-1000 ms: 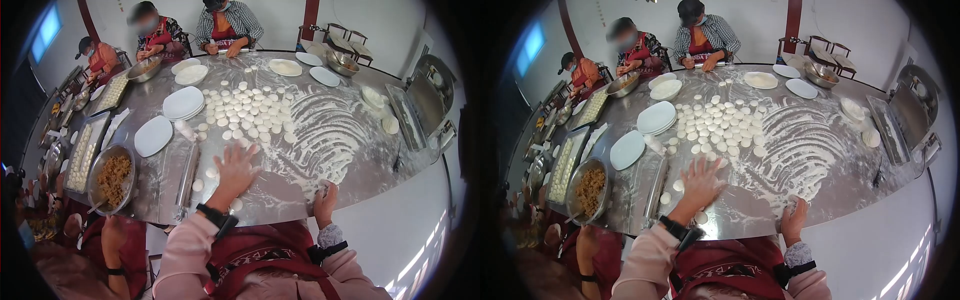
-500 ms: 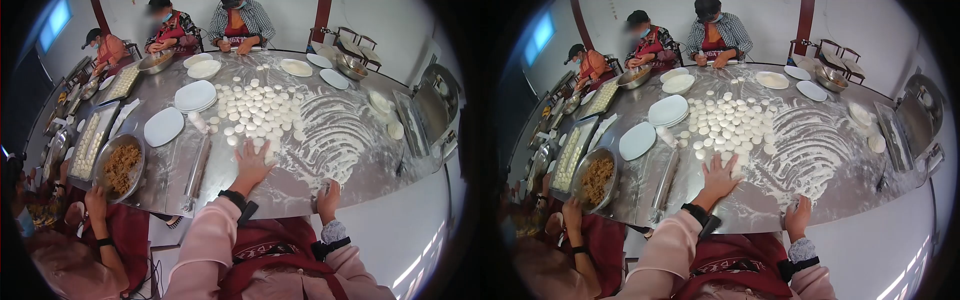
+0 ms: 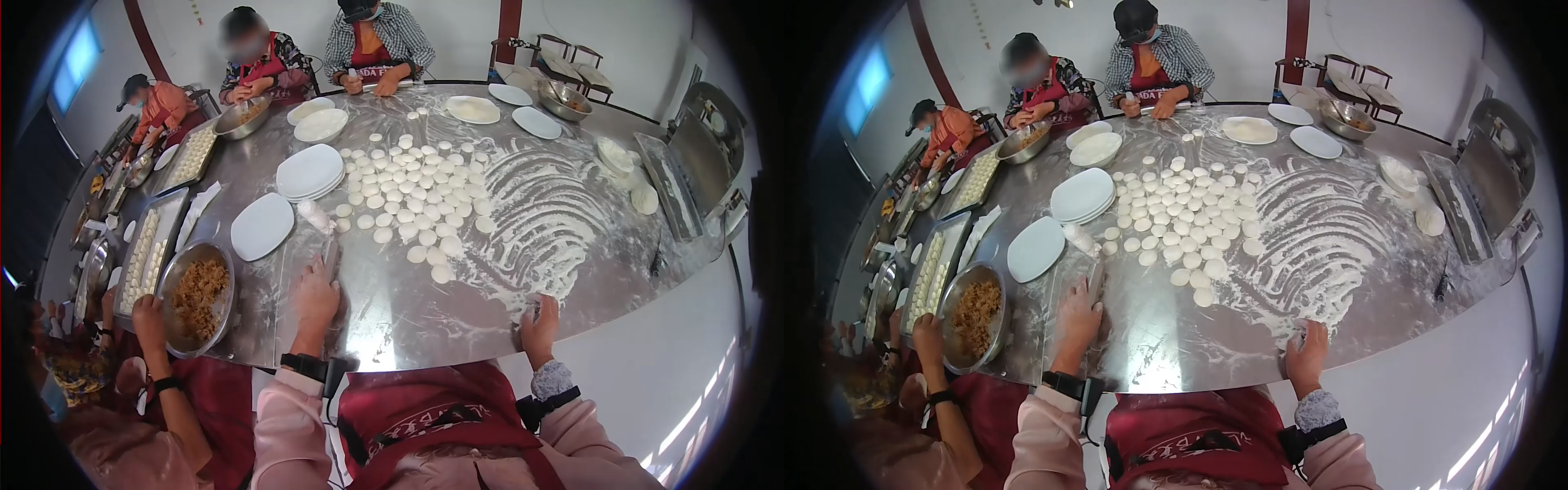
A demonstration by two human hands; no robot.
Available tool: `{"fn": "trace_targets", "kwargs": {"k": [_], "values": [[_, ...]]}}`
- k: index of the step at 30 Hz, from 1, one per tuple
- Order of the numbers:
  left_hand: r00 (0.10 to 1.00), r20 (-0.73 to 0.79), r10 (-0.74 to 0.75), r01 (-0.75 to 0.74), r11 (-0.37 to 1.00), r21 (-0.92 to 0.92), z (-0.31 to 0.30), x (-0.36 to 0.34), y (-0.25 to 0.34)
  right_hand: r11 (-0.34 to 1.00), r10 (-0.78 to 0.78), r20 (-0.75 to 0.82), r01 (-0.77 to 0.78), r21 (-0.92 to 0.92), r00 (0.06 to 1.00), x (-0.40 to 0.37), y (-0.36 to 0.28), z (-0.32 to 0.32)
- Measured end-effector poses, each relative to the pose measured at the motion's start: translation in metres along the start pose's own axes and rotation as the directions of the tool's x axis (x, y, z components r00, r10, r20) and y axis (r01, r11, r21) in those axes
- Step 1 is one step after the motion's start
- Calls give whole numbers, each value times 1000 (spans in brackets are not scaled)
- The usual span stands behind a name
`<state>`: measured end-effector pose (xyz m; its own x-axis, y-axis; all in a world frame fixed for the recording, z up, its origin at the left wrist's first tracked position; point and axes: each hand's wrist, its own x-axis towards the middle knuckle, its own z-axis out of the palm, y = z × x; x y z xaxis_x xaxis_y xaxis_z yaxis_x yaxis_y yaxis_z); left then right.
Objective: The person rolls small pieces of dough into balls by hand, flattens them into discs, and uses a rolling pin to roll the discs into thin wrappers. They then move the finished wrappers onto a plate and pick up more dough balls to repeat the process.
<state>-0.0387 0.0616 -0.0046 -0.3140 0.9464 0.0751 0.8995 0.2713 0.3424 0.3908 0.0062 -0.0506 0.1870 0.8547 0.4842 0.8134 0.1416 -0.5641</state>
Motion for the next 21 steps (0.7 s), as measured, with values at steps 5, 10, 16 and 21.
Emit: {"fn": "trace_targets", "kwargs": {"k": [5, 10, 16, 21], "values": [[942, -72, 327, -335, 928, -161, 4, -22, 22, 999, 32, 31, -31, -27, 999, 1, 2, 0], [723, 81, 686, -646, 713, -273, -12, -67, 48, 999, 25, 41, -23, -47, 999, 0, -1, -1], [614, 189, 767, -735, 642, -219, -1, -84, 43, 997, 12, 48, -8, -81, 999, 0, 4, 2], [759, 23, 651, -609, 722, -328, -13, -79, 29, 993, 32, 78, -23, -113, 996, 2, 2, 0]]}}
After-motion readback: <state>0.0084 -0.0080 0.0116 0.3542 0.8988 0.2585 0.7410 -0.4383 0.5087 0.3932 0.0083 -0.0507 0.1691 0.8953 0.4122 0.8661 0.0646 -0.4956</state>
